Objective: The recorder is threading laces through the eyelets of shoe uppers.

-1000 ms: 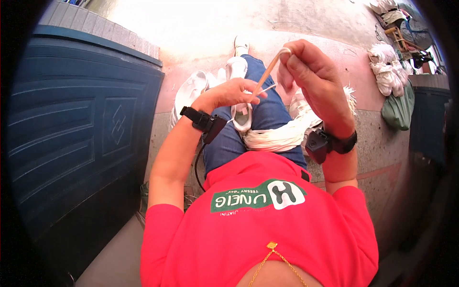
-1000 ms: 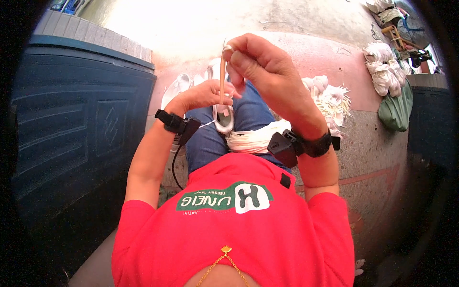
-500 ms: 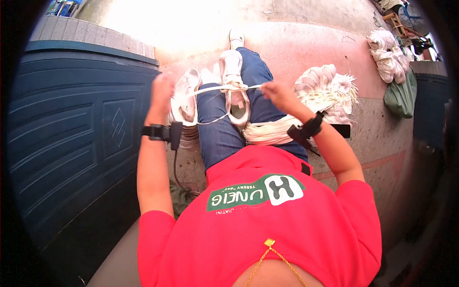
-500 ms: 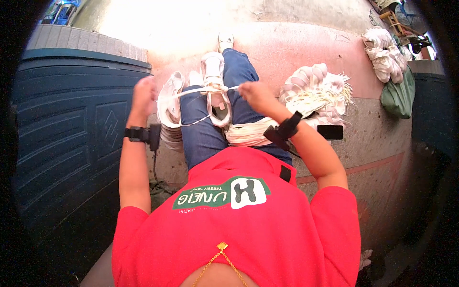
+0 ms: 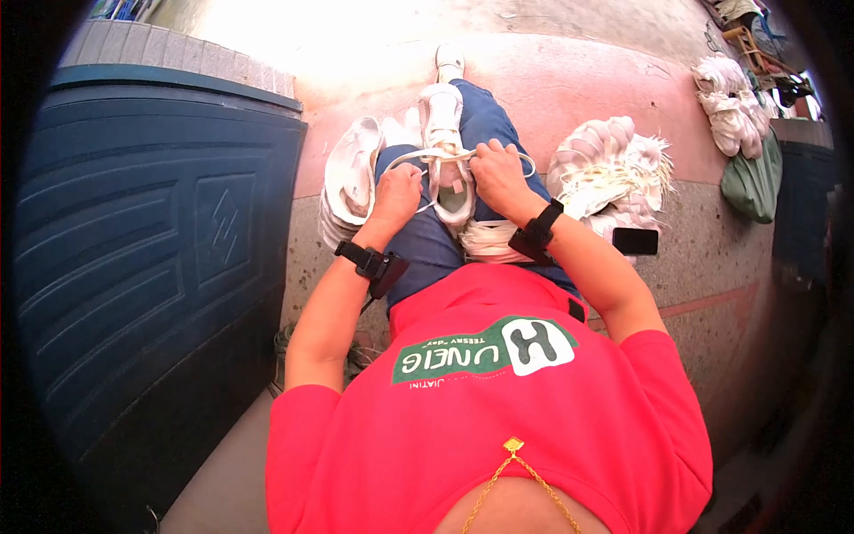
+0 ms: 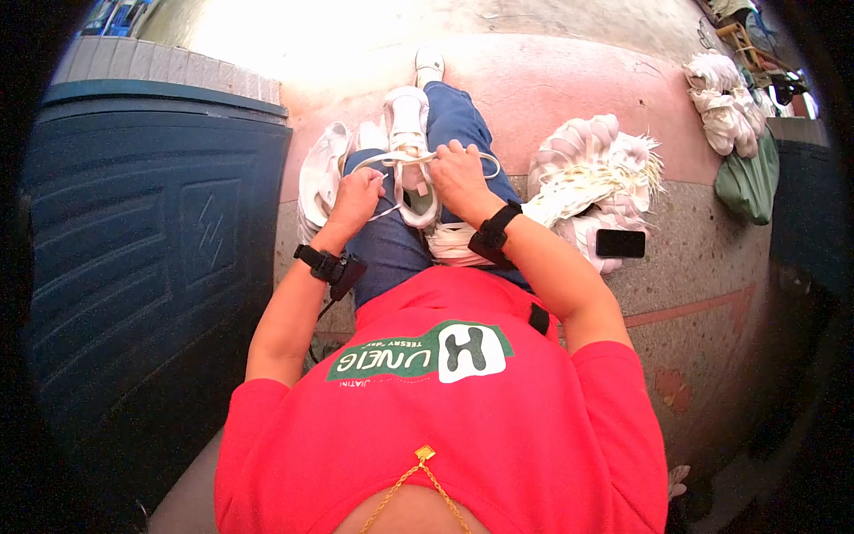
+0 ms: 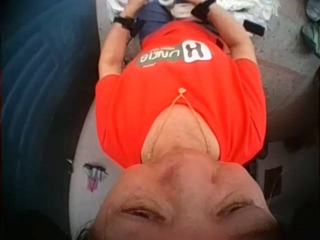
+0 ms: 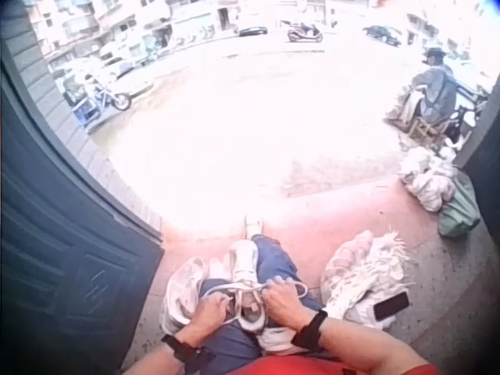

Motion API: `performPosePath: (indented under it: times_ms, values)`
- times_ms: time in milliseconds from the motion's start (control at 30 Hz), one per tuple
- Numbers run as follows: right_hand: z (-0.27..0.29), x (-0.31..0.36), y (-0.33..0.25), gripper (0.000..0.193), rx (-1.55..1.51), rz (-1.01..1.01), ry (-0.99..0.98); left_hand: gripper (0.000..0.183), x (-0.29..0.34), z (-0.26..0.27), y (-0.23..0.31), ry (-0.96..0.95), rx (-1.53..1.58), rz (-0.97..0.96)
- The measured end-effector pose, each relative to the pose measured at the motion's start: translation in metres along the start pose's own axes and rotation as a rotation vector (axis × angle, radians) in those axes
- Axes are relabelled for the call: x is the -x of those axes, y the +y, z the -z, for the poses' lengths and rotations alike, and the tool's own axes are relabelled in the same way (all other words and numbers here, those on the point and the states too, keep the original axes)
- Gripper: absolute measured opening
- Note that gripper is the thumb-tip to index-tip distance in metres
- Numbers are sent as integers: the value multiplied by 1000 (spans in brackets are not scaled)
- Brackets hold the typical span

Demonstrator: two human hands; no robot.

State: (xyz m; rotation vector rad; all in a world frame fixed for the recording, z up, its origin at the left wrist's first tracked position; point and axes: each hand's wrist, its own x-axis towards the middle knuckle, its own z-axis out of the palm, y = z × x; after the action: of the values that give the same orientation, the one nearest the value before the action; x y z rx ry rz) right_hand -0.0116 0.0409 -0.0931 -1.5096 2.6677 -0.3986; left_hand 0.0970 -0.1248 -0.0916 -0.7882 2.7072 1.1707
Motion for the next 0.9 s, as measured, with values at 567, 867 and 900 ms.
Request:
performPosePath:
  times_ms: [567,867,900]
  values:
    - [-6,-19,-6,10,185,303,-115,11,-16,-17,36,156,-680,-497]
    - [1,-6,-11,18,52,23,-101,14,0,-19,31,232,-471,-289]
    - [-1,-6,-10,17,34,8,-106,12,4,-19,34,256,-528,-323]
